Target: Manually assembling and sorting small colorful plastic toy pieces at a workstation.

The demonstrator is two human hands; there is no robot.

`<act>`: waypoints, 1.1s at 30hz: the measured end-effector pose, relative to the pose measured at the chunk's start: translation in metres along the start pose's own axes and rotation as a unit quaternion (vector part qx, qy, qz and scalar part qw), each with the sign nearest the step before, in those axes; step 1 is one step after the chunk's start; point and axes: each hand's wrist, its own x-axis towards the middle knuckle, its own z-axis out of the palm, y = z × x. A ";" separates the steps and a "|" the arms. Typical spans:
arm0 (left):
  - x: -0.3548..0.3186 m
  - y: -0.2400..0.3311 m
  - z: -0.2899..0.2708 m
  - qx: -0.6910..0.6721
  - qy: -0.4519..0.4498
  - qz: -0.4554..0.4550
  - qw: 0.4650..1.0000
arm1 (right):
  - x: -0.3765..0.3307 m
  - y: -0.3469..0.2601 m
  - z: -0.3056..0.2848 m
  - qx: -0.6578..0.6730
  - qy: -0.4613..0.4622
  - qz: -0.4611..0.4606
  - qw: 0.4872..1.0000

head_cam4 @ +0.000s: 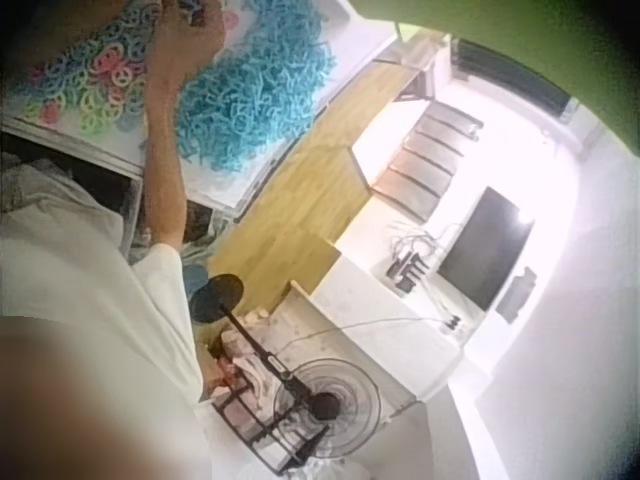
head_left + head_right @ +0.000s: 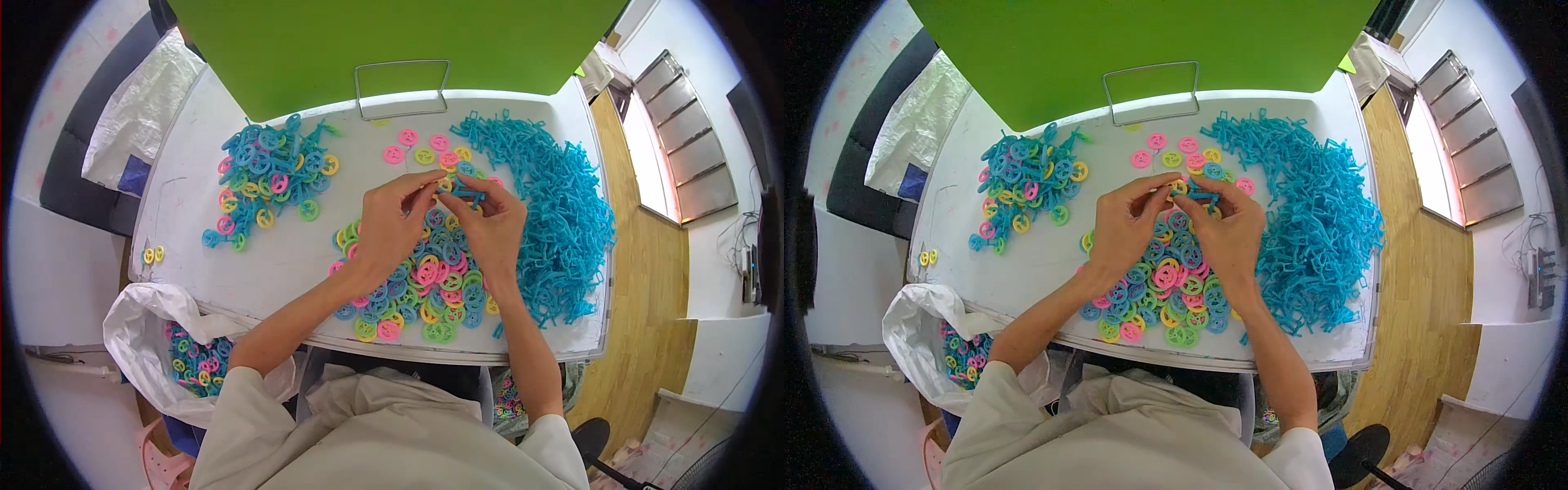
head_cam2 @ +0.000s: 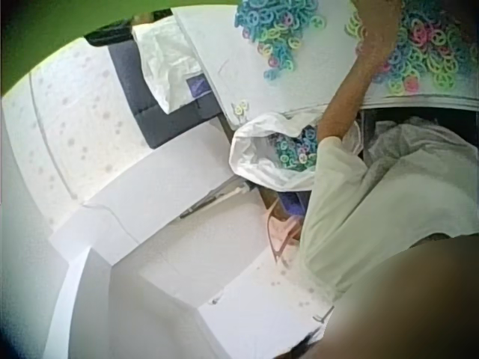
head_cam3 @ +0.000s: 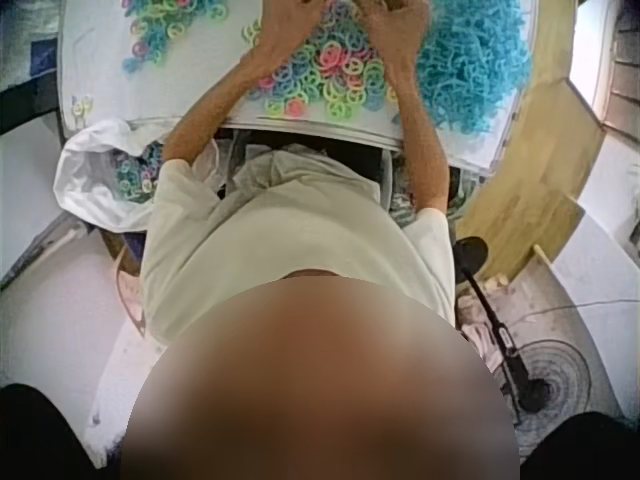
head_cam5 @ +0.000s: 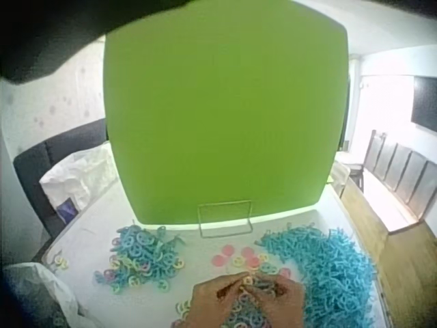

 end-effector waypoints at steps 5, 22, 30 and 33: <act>0.015 -0.008 -0.006 -0.152 -0.002 0.030 0.988 | 0.009 -0.003 -0.013 -0.094 -0.093 -0.018 0.991; 0.037 -0.017 -0.080 0.562 0.201 0.188 0.780 | 0.026 -0.005 -0.041 -0.174 0.052 -0.137 0.974; 0.072 -0.053 -0.017 0.443 -0.067 0.268 0.853 | 0.028 -0.011 -0.044 -0.152 0.072 -0.162 0.972; 0.076 -0.054 -0.014 0.515 -0.091 0.258 0.812 | 0.030 -0.005 -0.049 -0.166 0.084 -0.161 0.969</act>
